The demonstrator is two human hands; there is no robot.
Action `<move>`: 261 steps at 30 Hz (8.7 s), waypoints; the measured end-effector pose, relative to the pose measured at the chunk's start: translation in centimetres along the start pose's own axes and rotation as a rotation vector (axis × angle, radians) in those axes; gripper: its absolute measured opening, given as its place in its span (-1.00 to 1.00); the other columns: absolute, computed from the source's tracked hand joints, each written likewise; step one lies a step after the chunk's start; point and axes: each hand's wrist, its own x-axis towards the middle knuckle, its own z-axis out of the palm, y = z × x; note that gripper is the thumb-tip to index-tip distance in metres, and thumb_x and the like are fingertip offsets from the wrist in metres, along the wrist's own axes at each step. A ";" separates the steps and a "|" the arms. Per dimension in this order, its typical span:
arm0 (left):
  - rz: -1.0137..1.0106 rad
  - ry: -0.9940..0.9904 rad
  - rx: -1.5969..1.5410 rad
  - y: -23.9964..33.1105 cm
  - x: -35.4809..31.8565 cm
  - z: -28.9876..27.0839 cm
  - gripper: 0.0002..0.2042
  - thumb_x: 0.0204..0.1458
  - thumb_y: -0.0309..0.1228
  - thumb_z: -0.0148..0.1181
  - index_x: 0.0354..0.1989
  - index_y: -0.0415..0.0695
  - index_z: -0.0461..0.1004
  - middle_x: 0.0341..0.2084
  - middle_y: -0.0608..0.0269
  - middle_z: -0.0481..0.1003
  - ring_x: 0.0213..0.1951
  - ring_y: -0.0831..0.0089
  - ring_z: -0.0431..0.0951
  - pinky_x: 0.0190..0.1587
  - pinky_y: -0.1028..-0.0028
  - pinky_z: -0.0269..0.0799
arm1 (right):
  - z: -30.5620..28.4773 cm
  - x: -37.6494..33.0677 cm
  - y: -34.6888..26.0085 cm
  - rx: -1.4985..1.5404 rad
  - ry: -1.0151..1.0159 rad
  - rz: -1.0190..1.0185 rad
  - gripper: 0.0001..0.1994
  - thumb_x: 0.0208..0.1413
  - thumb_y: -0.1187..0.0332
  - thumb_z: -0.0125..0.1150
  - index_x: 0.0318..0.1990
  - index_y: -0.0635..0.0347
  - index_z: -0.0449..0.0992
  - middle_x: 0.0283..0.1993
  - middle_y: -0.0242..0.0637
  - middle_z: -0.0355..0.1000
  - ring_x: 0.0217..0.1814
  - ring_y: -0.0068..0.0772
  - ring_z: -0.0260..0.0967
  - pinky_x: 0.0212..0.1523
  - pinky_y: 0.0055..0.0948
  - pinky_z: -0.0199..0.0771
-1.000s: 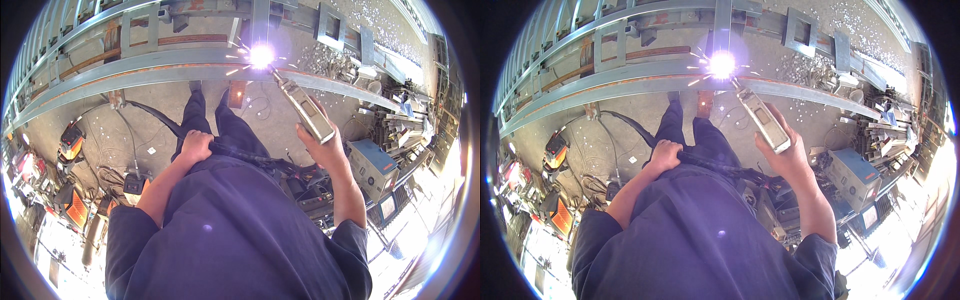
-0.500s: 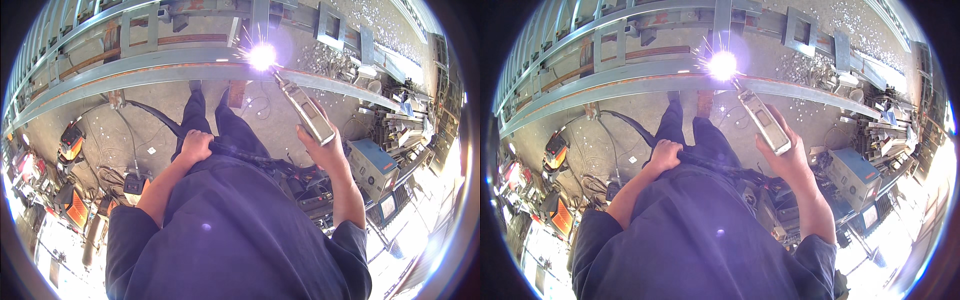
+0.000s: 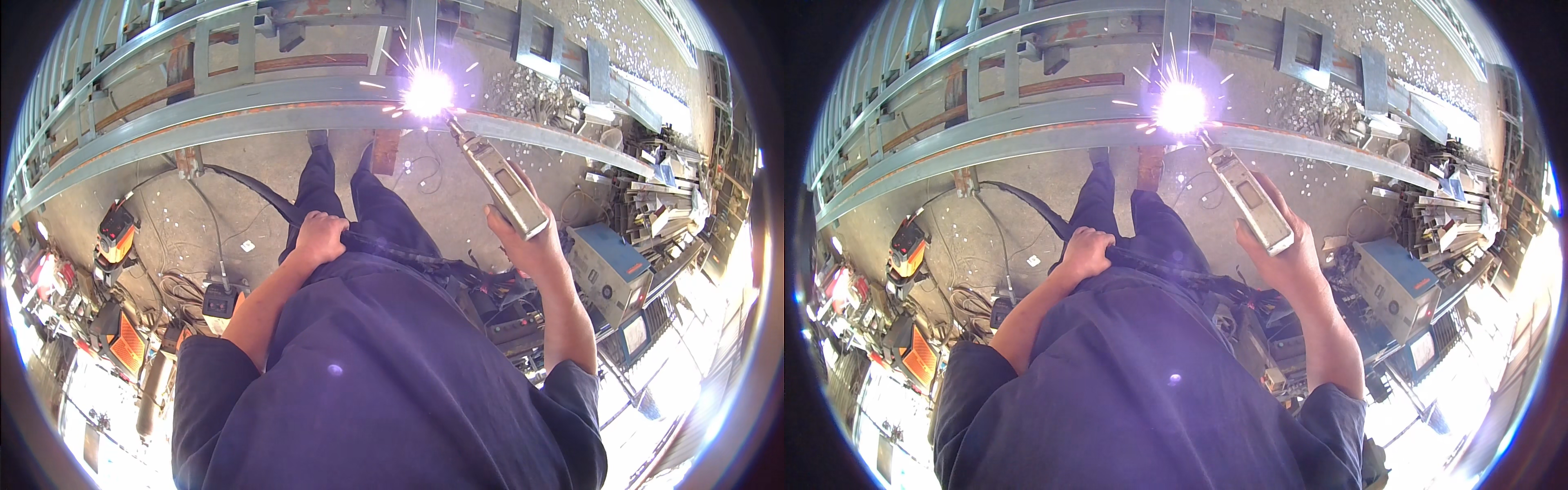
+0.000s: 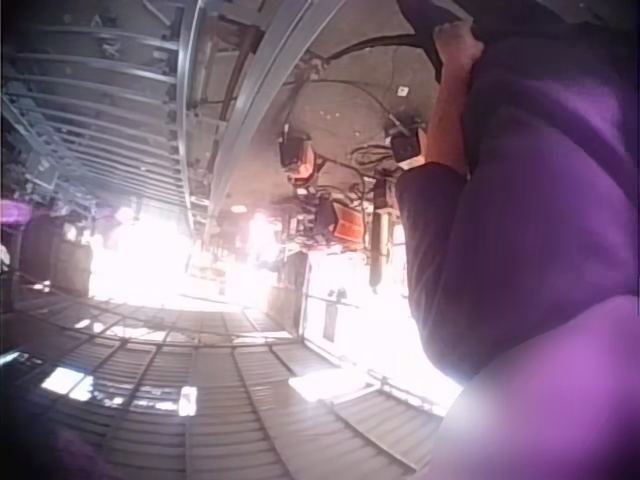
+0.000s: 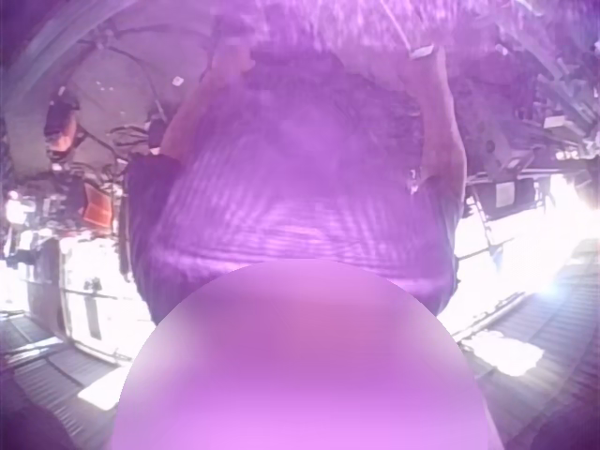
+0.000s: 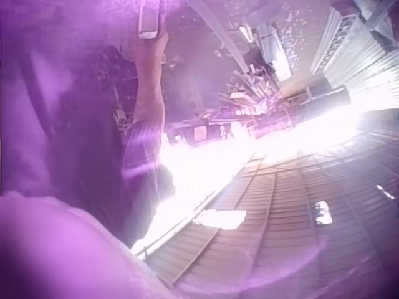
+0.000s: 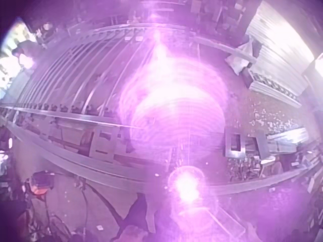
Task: The person welds multiple joints on a large metal frame structure using a handheld welding torch. They position the torch at various seams, create welds with visible sparks, and occasionally reposition the frame sections to access different joints.
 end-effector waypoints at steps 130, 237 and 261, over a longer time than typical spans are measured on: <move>0.021 -0.038 0.006 -1.9 -0.1 0.3 -0.78 -0.22 -0.39 0.34 -0.31 0.04 0.64 -0.28 0.30 0.66 -0.05 0.24 0.61 0.23 0.22 0.32 | 1.8 -1.6 0.8 -0.002 0.100 -0.218 -0.36 0.13 0.49 0.36 0.41 0.14 0.37 0.15 0.02 0.58 0.16 0.00 0.63 0.10 -0.23 0.59; 0.032 -0.026 0.016 -1.9 -0.2 0.8 -0.77 -0.23 -0.37 0.35 -0.31 0.01 0.65 -0.30 0.27 0.67 -0.08 0.22 0.62 0.21 0.20 0.33 | 2.5 -1.4 1.1 0.011 0.118 -0.149 -0.35 0.11 0.50 0.33 0.40 0.02 0.38 0.11 -0.03 0.59 0.12 0.08 0.61 0.08 -0.20 0.60; -0.034 -0.132 0.045 -1.0 0.1 -0.2 -0.72 -0.18 -0.36 0.36 -0.21 0.02 0.67 -0.23 0.29 0.69 -0.01 0.26 0.61 0.26 0.22 0.31 | 2.6 -1.0 0.8 -0.056 0.142 -0.202 -0.31 0.09 0.52 0.32 0.42 -0.04 0.33 0.04 0.01 0.59 0.06 0.16 0.61 -0.02 -0.10 0.66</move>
